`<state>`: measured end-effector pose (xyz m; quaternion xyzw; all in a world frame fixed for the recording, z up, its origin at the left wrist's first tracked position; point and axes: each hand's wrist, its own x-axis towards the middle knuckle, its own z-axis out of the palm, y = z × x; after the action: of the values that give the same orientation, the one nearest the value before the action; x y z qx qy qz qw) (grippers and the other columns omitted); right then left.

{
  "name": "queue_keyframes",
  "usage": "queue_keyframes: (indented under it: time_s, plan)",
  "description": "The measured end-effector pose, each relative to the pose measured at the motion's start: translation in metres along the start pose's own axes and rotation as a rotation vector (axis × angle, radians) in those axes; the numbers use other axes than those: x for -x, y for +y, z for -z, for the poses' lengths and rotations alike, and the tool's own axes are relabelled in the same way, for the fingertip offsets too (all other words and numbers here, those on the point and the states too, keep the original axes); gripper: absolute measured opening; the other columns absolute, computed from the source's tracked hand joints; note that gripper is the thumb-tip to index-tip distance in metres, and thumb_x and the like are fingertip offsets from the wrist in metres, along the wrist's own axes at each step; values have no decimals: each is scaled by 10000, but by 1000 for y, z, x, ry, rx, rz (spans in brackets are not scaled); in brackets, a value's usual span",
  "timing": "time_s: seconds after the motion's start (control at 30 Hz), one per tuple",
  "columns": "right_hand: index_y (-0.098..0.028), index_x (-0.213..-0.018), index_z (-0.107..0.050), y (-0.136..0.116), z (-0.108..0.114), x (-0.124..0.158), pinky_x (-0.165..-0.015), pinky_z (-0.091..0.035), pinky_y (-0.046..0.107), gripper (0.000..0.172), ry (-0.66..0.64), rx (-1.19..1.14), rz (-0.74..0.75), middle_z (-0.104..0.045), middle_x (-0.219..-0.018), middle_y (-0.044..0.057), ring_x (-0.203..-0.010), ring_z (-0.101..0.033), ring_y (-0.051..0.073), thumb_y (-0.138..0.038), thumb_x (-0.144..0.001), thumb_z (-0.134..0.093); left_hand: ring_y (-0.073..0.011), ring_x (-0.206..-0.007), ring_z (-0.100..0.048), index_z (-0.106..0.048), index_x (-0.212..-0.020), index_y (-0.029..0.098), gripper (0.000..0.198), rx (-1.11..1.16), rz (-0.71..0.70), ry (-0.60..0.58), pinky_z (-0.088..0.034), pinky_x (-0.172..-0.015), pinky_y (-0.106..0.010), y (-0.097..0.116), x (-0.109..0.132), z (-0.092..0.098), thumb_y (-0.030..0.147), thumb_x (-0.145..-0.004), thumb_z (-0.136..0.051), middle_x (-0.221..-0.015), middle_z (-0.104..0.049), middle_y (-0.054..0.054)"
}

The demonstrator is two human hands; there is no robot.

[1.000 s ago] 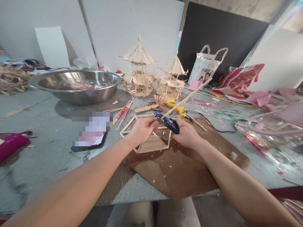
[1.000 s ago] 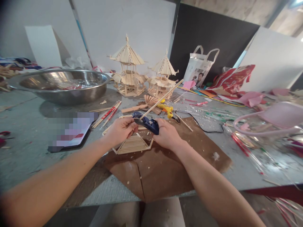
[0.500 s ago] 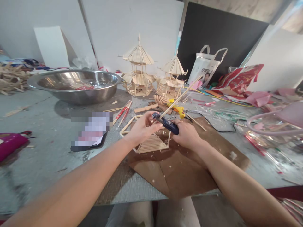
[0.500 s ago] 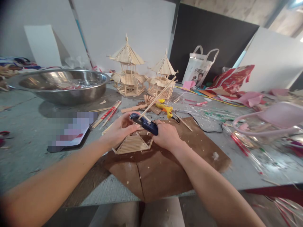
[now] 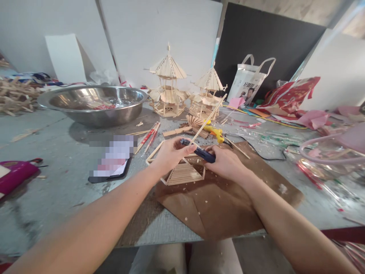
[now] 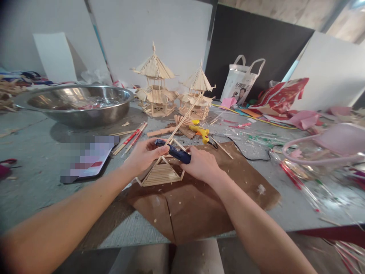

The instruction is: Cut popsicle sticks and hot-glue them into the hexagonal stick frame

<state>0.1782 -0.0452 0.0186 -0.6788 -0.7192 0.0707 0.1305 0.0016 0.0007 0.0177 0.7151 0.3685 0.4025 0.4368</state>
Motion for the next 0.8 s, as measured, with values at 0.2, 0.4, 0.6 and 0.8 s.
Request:
queue_keyframes:
  time_s: [0.2,0.4,0.6,0.8]
  plan:
    - [-212,-848,-595,-2,1,-11,-566,-370,249,371,-72,-162,89,-625,-760,29,-679,-560,175,-514,-644,-526,-99,-573,-512,-578,-752,128,353,-10,52,58,-397,-526,-213,-1,-4,8,464,-644,-572,-622,-563,0]
    - [-180,-661,-573,-26,-1,-36,-506,-377,250,482,25,-461,-47,-554,-559,13,-557,-524,149,-646,-612,-462,-130,-835,-547,-431,-1073,172,468,271,59,187,-445,-697,-258,-5,-8,10,377,-672,-558,-1008,-550,-64]
    - [-160,-707,-550,-48,-11,-56,-585,-437,252,495,282,-1105,-147,-593,-680,38,-642,-560,144,-637,-633,-442,-199,-1008,-491,-321,-1215,183,662,24,-75,-55,-426,-814,-328,-9,-2,-11,138,-594,-547,-1127,-509,-84]
    - [-176,-747,-504,-70,-27,-43,-631,-450,252,476,308,-1350,-37,-569,-709,24,-703,-553,149,-628,-597,-487,-248,-1016,-488,-397,-1161,137,502,-499,-186,161,-404,-828,-369,3,7,-15,180,-671,-497,-1108,-518,-137]
